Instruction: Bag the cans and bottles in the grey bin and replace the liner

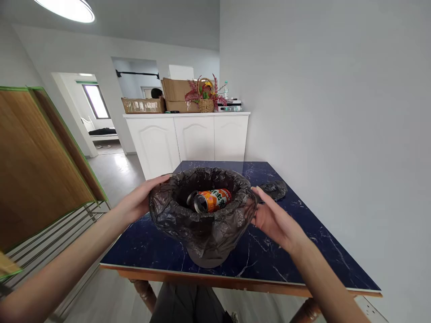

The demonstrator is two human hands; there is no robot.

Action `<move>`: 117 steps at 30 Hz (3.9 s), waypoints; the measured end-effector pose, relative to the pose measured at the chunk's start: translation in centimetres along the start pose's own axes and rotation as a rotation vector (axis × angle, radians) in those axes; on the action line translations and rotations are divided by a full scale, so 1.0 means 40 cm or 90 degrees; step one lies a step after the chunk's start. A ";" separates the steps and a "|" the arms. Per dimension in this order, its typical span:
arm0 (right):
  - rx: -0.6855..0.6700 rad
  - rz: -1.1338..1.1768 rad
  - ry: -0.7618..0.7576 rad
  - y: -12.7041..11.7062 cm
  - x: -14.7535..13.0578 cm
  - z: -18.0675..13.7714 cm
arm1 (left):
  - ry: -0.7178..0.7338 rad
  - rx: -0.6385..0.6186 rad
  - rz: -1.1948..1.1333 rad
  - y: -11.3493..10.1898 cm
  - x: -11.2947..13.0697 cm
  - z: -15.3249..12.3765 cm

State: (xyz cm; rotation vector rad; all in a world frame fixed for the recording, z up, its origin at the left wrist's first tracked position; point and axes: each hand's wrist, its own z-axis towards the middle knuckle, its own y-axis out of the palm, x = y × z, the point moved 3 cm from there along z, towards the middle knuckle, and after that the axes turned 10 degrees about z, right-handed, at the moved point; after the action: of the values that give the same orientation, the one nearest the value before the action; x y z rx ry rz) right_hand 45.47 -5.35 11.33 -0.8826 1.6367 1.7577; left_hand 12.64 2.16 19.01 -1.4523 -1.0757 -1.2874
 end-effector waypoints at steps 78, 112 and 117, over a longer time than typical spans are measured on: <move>-0.246 -0.571 -0.245 0.387 -0.095 0.154 | 0.375 0.064 0.275 0.172 0.157 -0.037; -0.240 -0.580 -0.197 0.453 -0.057 0.101 | 0.519 0.214 0.374 0.137 0.136 -0.163; -0.064 -0.547 -0.114 0.423 -0.090 0.113 | 0.319 0.033 0.306 0.143 0.082 -0.108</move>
State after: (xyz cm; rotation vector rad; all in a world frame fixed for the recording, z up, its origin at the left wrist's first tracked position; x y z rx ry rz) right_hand 34.06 -2.17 24.75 -1.1982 0.8434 1.2522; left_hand 17.50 -3.19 22.16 -1.1624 -0.3935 -1.1682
